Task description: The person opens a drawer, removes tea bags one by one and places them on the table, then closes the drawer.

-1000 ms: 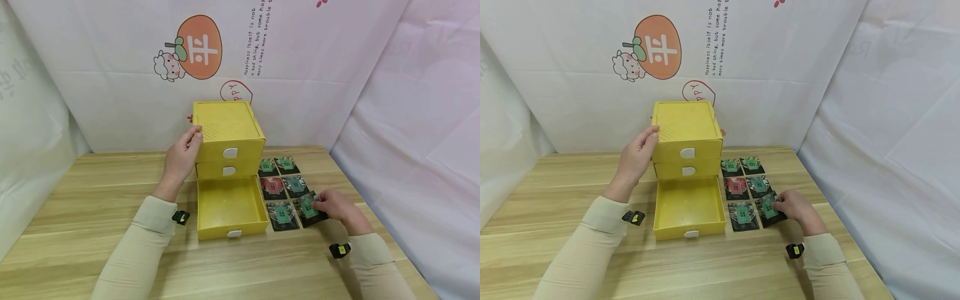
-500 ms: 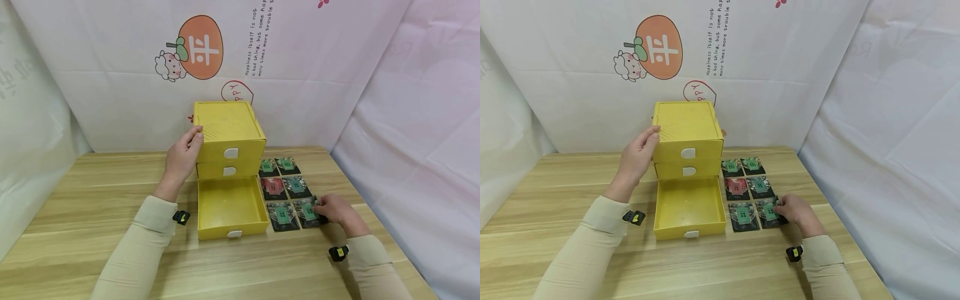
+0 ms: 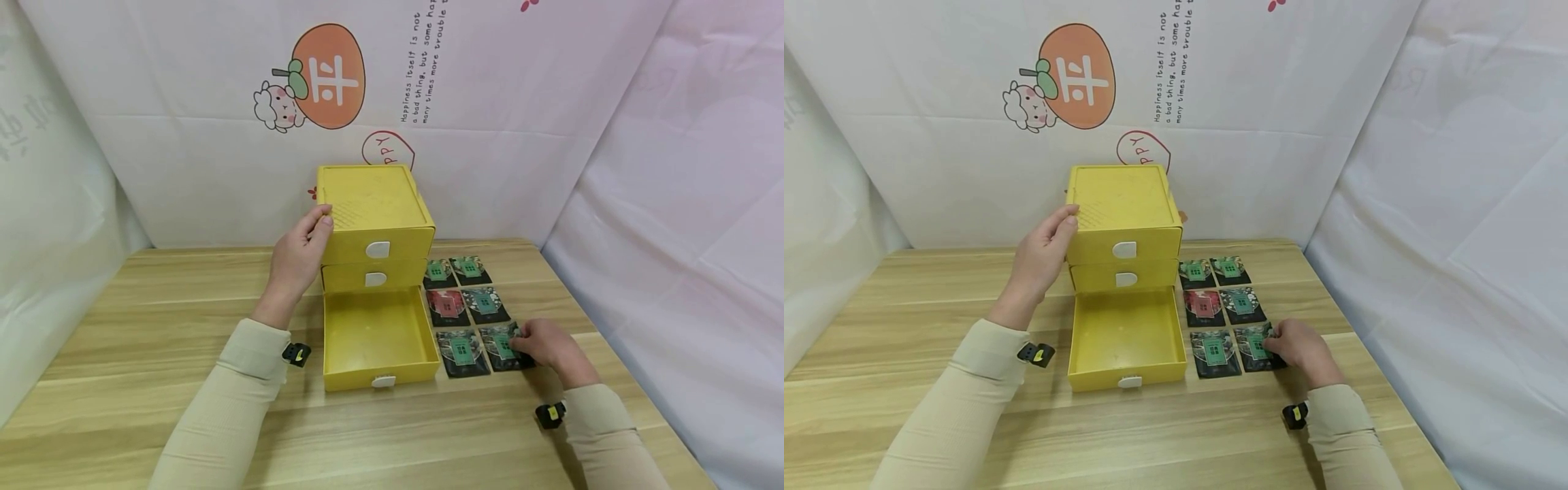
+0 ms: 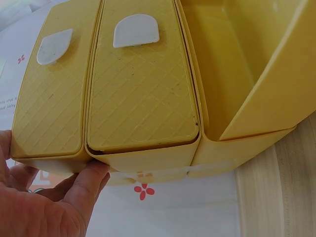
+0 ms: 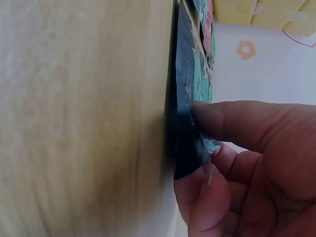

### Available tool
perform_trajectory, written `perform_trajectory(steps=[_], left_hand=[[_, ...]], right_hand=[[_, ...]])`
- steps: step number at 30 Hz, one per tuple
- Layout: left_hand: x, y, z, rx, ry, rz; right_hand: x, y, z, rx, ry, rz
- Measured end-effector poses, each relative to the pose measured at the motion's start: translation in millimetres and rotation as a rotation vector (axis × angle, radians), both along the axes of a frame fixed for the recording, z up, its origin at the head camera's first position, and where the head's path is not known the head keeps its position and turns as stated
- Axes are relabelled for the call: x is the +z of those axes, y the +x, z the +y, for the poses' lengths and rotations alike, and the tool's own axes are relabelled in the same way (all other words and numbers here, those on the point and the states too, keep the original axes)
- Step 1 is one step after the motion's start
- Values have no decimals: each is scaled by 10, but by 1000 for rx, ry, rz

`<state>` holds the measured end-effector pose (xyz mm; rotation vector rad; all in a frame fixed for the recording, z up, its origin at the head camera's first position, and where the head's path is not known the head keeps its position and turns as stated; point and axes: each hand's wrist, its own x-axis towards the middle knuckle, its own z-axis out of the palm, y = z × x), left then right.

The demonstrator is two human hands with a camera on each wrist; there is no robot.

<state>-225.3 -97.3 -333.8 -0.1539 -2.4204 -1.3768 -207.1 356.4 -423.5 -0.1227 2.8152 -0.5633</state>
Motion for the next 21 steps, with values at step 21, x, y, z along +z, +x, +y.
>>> perform_trajectory(steps=[21], left_hand=[[5,9,5,-1,7,-17]], right_hand=[[-33,39,3,-41,3,-21]])
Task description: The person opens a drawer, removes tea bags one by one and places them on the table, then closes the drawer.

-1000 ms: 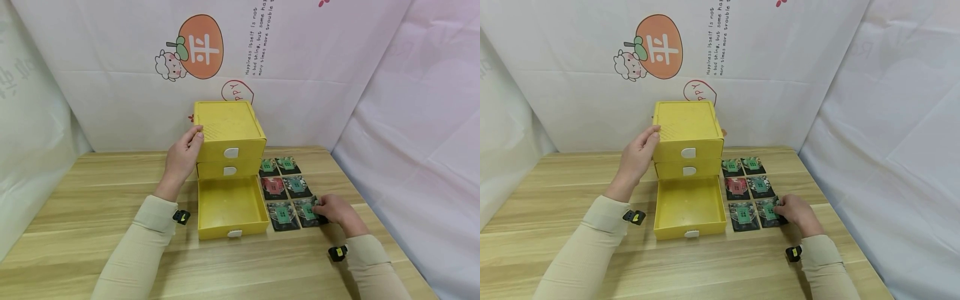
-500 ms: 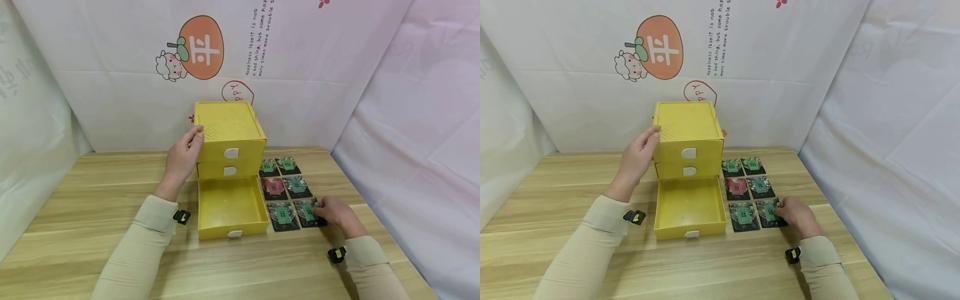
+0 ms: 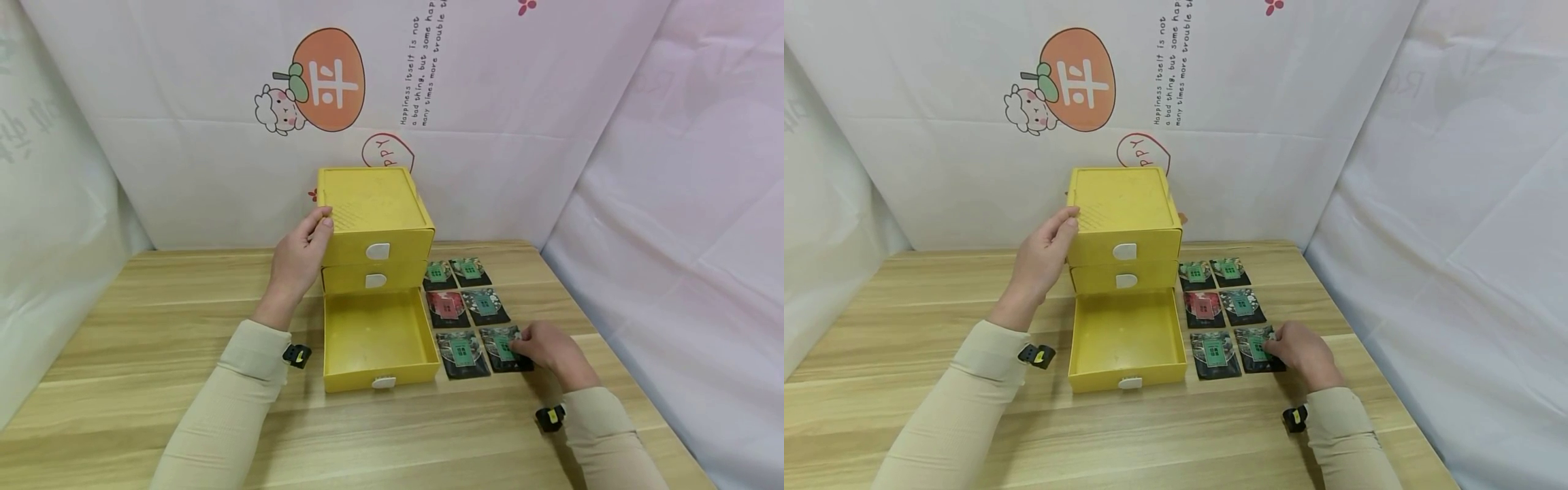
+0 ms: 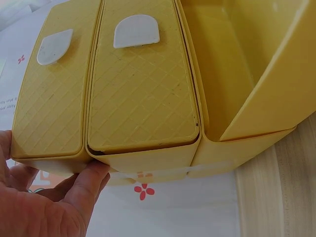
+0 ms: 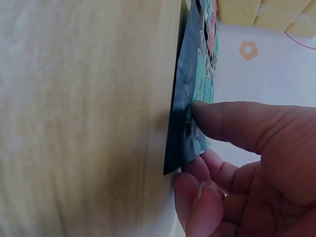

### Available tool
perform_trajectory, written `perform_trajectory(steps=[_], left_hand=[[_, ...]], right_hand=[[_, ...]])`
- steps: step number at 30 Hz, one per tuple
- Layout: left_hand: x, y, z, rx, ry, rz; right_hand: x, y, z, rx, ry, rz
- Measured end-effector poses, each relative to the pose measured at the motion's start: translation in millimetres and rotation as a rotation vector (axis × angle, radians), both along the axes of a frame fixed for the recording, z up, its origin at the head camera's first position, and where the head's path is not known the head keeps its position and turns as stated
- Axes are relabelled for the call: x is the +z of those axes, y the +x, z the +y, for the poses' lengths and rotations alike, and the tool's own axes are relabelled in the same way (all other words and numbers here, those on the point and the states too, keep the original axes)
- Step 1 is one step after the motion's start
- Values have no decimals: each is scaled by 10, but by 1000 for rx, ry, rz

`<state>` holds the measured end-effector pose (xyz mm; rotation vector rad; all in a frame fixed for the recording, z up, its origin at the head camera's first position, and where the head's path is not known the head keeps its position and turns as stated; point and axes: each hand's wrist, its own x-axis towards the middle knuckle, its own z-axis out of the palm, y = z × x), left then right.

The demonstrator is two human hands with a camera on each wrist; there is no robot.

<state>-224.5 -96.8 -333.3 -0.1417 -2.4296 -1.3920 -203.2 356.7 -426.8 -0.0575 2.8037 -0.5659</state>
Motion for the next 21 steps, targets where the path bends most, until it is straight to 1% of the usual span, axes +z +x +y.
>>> perform_trajectory(steps=[7,14,21], left_hand=[[1,5,0,-1,2,-2],[2,7,3,2,2,-4],[-2,10,3,1,6,-7]], right_hand=[[20,-1,-2,-48,29,-20],[55,-21,5,-37,54,4],[36,-30,22,-41,59,-11]])
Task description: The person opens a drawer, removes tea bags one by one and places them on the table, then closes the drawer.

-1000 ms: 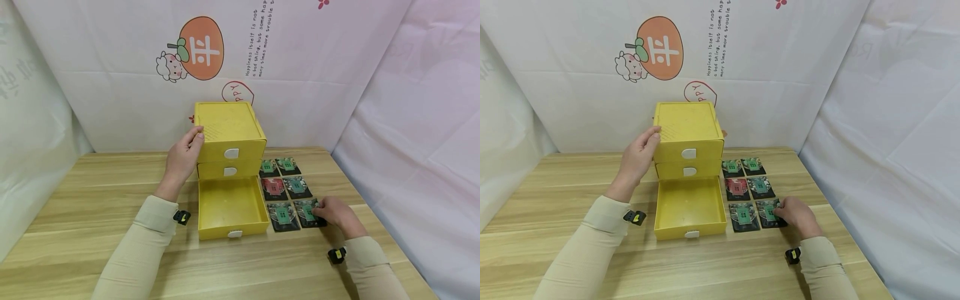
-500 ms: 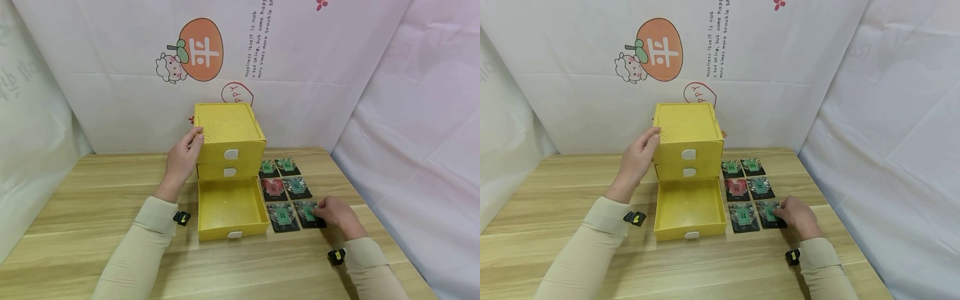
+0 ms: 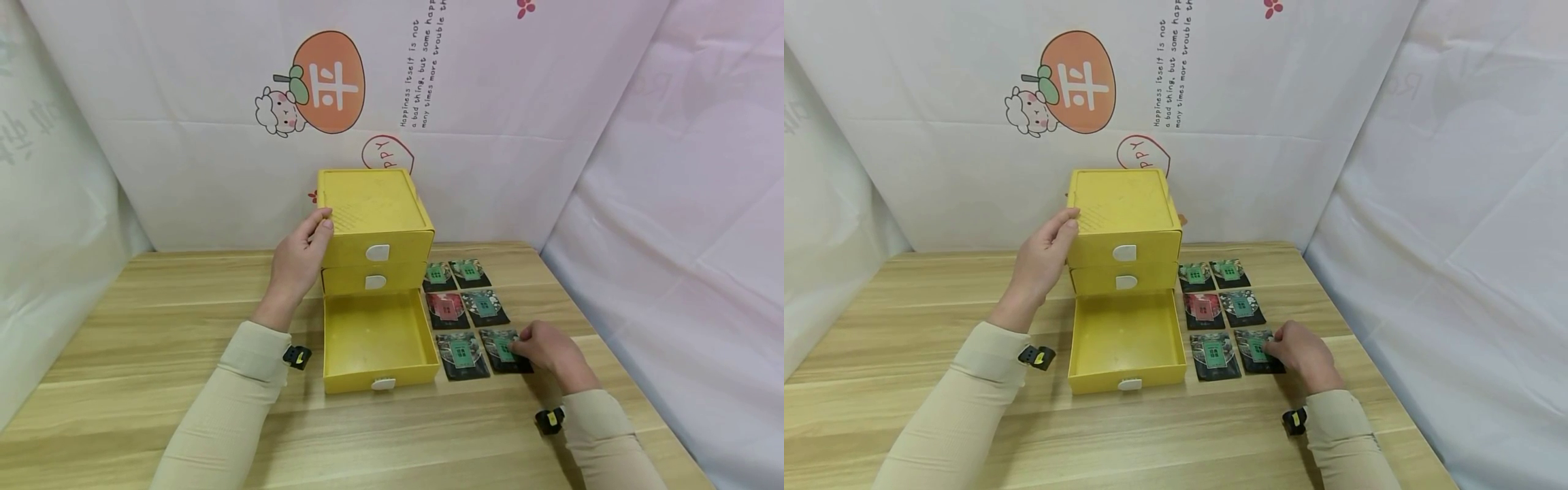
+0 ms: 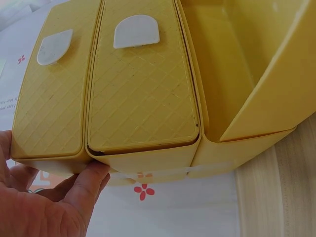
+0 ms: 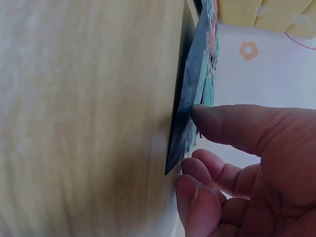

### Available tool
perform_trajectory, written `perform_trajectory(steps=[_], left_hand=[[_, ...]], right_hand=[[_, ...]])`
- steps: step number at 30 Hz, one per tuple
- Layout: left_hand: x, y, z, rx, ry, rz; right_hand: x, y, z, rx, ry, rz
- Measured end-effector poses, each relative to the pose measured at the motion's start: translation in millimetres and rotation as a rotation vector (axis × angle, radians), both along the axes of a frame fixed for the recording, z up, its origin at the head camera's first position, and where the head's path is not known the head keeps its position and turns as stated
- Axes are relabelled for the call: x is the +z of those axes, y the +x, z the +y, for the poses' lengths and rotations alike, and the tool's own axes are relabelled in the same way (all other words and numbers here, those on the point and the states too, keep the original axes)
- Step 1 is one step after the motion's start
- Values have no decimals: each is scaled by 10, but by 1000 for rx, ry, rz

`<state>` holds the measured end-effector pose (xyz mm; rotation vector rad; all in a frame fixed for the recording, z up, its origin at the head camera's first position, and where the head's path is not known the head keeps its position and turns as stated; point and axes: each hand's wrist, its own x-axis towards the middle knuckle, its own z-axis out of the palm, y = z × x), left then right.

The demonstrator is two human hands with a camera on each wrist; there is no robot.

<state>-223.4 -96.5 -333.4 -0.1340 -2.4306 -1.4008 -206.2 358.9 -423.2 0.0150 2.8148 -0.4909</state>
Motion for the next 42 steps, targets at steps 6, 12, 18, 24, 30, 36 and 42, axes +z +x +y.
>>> perform_trajectory(steps=[6,12,18,24,30,36,42], left_hand=[[-7,1,-5,-1,-1,-4],[-10,0,-7,3,-1,-2],[-8,0,-6,3,-5,0],[-1,-1,-3,2,-11,7],[3,-4,-3,-1,-9,12],[4,-3,-1,-9,-8,18],[0,1,-4,-12,-4,16]], right_hand=[[0,12,-13,-9,-6,2],[23,24,-25,-7,-11,-1],[86,27,-47,-9,-1,1],[148,44,-85,-22,-15,11],[266,88,-223,9,-40,98],[405,158,-426,27,-59,183],[529,245,-692,48,-86,317]])
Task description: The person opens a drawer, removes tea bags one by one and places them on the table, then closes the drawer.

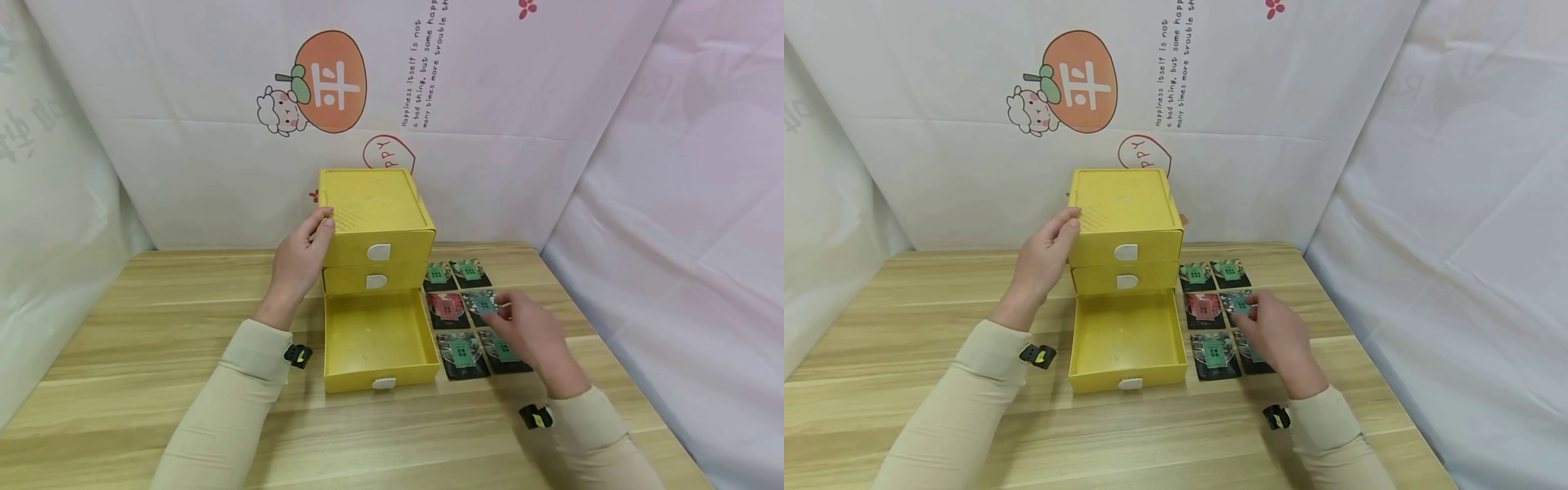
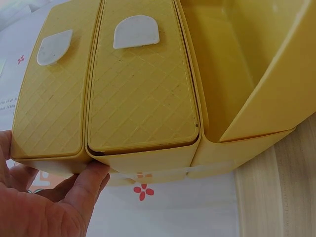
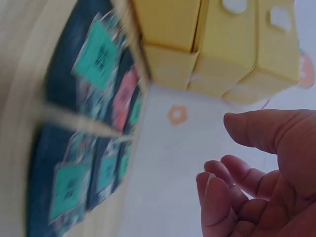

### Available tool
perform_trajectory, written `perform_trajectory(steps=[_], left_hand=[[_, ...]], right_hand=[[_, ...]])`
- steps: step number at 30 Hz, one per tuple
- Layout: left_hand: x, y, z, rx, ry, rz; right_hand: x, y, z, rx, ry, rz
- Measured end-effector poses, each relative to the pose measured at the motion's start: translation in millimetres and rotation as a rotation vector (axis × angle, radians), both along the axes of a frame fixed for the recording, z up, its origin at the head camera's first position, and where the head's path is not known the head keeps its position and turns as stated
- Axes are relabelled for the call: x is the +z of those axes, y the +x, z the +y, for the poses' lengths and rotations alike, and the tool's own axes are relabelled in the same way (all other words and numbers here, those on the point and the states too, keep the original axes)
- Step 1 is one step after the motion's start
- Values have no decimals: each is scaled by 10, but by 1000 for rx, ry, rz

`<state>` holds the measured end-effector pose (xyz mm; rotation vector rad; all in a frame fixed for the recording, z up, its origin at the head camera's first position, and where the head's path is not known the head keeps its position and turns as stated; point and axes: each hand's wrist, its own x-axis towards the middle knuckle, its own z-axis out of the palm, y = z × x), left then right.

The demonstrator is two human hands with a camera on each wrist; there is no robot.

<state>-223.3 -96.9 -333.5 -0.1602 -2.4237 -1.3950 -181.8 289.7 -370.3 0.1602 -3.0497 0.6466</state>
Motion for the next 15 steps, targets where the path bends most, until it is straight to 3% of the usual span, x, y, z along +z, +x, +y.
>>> perform_trajectory(steps=[15], left_hand=[[-4,-9,2,3,2,-2]], right_hand=[[181,283,-628,148,-71,218]])
